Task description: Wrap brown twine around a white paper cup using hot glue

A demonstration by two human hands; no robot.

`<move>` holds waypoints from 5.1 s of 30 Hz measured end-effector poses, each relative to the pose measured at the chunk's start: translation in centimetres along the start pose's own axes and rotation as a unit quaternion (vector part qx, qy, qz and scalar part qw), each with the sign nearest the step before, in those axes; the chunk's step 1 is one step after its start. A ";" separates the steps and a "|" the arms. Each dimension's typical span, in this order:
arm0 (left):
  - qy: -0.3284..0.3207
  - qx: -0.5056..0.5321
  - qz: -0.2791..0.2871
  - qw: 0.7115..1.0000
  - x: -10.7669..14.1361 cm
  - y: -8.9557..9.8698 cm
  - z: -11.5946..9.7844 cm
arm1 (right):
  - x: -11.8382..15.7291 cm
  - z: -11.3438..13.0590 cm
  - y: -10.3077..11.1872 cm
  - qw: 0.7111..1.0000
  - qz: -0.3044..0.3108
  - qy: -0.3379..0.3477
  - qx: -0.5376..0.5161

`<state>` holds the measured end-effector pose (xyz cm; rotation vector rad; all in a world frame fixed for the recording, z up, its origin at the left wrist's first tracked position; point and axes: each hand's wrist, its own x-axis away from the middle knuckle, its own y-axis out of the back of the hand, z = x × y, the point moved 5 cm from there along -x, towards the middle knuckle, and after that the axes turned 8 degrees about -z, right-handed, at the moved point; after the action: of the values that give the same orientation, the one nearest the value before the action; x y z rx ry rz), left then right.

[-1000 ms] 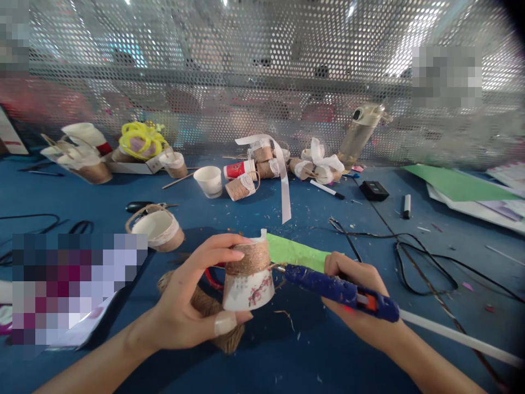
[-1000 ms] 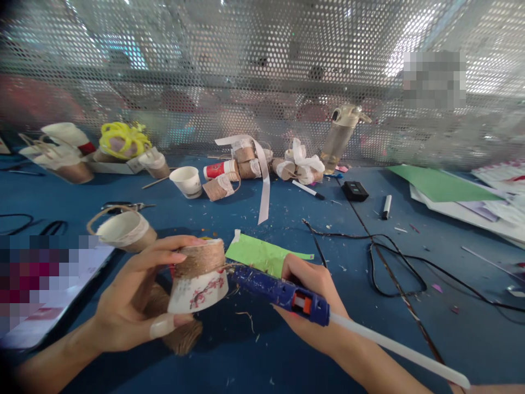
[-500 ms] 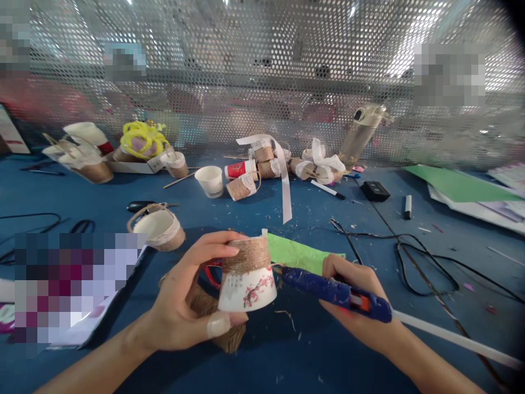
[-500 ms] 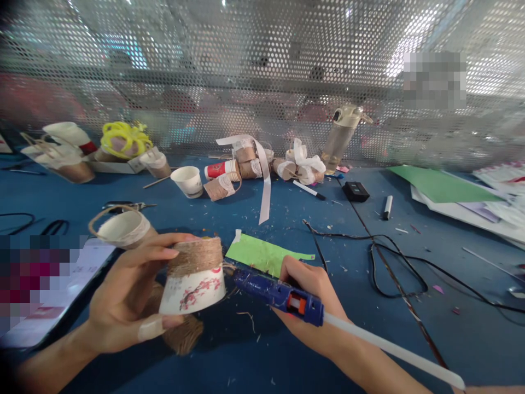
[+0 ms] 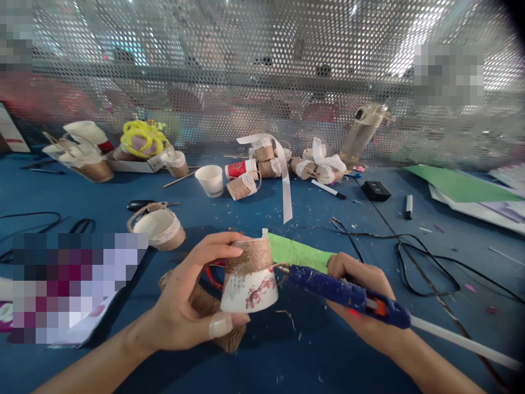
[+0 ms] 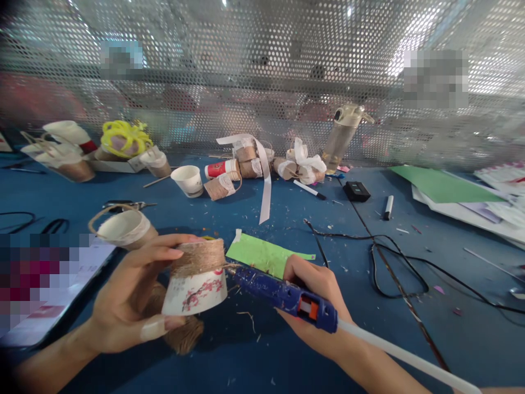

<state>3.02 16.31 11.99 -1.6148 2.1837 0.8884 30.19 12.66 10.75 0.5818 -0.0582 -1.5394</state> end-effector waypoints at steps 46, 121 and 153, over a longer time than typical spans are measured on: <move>-0.008 0.012 0.029 0.999 0.4 -0.2 -0.1 | -1.6 -0.6 -1.9 0.969 0.075 0.116 0.206; -0.051 0.029 0.107 0.992 0.2 -1.0 -1.3 | 0.5 2.1 -3.0 0.980 0.185 0.076 -0.021; -0.118 -0.104 0.178 0.971 -0.2 -1.9 -2.3 | 0.1 1.6 -2.7 0.987 0.145 0.070 0.010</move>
<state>5.17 14.64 13.31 -1.1359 2.3041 1.3753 27.09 12.24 11.09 0.6648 -0.0489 -1.2153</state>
